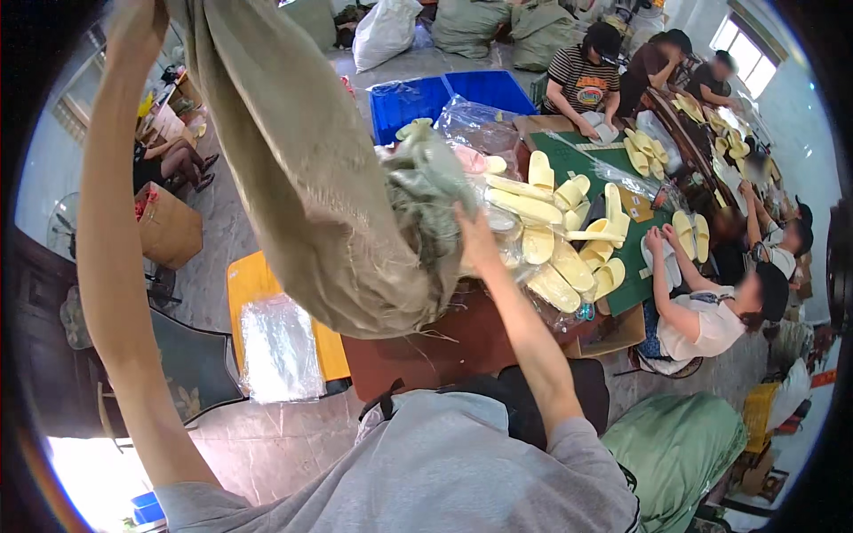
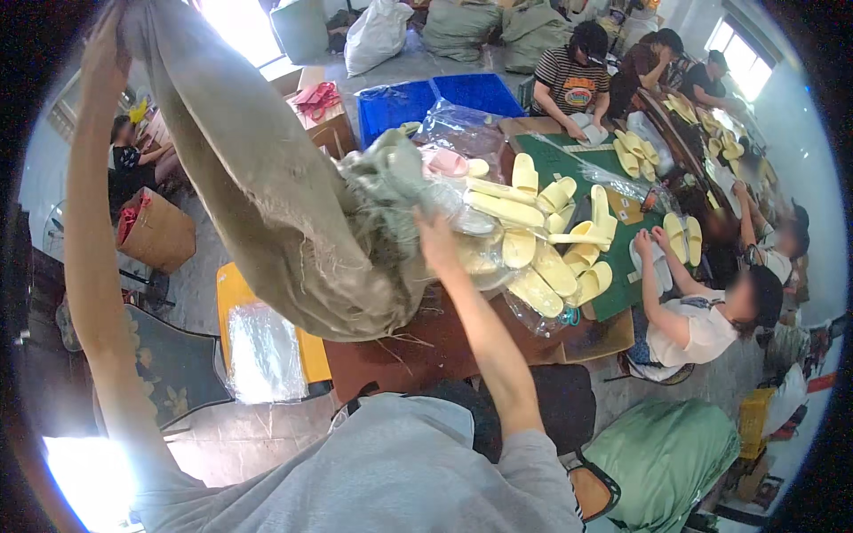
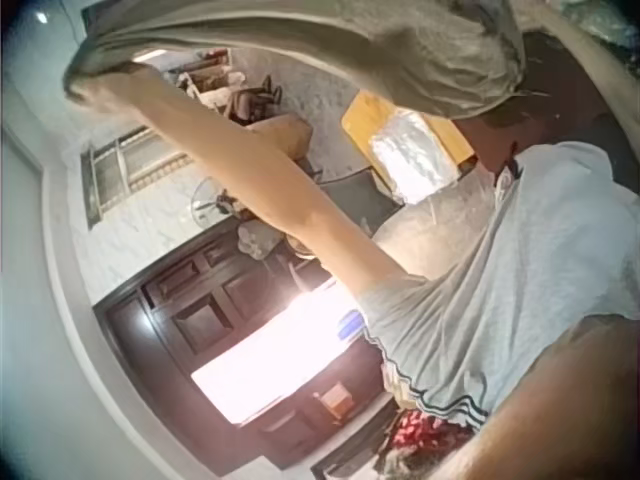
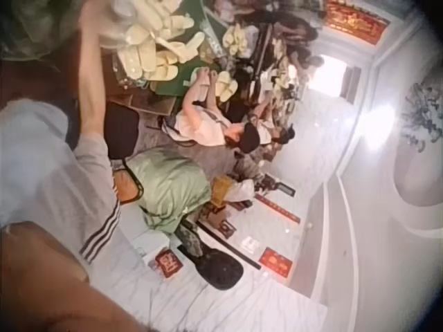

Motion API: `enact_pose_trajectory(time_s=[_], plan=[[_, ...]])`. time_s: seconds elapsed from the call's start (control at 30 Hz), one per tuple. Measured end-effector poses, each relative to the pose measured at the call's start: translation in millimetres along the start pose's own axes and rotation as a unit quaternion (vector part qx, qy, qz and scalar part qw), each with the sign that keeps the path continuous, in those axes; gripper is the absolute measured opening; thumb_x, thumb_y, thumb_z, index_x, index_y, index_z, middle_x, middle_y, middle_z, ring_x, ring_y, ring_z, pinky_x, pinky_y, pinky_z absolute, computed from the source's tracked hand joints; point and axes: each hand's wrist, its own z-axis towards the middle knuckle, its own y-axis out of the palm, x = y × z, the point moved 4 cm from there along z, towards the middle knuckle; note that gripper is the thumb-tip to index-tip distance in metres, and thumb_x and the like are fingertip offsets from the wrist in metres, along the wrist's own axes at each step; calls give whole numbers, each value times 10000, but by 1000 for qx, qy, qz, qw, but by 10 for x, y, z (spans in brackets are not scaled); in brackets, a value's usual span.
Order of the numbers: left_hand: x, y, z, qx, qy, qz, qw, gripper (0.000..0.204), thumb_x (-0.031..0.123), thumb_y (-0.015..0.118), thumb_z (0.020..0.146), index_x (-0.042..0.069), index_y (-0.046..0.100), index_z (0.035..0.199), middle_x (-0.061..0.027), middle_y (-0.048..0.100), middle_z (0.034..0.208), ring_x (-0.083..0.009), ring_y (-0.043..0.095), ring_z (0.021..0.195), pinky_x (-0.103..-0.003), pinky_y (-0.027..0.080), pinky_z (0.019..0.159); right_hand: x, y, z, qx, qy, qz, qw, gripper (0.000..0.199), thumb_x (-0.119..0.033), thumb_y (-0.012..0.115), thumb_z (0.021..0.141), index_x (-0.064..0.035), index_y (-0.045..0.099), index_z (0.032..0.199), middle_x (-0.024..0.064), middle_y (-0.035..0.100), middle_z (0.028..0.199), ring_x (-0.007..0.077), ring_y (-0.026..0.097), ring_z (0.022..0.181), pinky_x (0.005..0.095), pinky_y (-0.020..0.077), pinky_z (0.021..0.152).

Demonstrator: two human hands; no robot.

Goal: The person empties a large bag of slippers onto a work table and packs the slippers into plastic bags by hand.

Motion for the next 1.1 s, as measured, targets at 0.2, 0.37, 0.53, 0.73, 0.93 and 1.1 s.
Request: enact_pose_trajectory(time_s=[0.2, 0.37, 0.53, 0.73, 0.93, 1.1], plan=[[-416, -76, -844, -167, -75, 17, 983, 297, 209, 506, 943, 46, 563, 1185, -16, 588, 1036, -106, 548, 932, -229, 439, 808, -245, 607, -283, -70, -24, 108, 991, 505, -265, 476, 945, 22, 367, 1345, 223, 502, 1269, 296, 449, 1194, 358, 295, 1036], [-372, 213, -1602, -316, -23, 89, 944, 230, 158, 448, 951, 78, 588, 1115, 27, 588, 943, -42, 519, 846, -198, 422, 754, -869, 1129, -660, -110, -234, 83, 962, 967, -334, 672, 824, -8, 14, 1454, 209, 200, 1471, 276, 214, 1360, 352, 127, 1126], [-122, 992, -2440, -493, -9, -57, 868, 200, 110, 498, 869, 5, 557, 1030, -161, 611, 856, -267, 602, 803, -360, 470, 733, -996, 1687, -557, -138, 79, 469, 869, 671, -346, 621, 864, -17, 311, 1360, 107, 411, 1322, 201, 400, 1213, 355, 329, 1030], [9, 560, -2668, -490, 105, -101, 859, 493, 86, 547, 854, 67, 405, 1326, -183, 509, 1149, -335, 508, 1076, -402, 410, 915, -638, 987, 152, 18, 140, 486, 862, 556, -367, 537, 903, -13, 414, 1314, 106, 489, 1272, 218, 490, 1142, 385, 396, 980], [-1919, -1526, -3844, -252, -234, 164, 924, 739, 317, 631, 830, 14, 275, 1403, -229, 367, 1371, -332, 318, 1310, -405, 255, 1083, -620, -104, 355, 129, 59, 393, 908, 496, -264, 550, 896, -21, 432, 1312, 115, 504, 1284, 274, 496, 1161, 423, 402, 987], [-2884, -1607, -5504, -221, -460, 150, 847, 1136, 540, 706, 714, 86, -16, 1464, -307, 18, 1466, -438, 36, 1373, -491, 134, 1108, -511, -1111, 349, 223, 8, 325, 919, 499, -312, 535, 891, -24, 460, 1292, 115, 501, 1294, 285, 491, 1164, 442, 385, 996]])
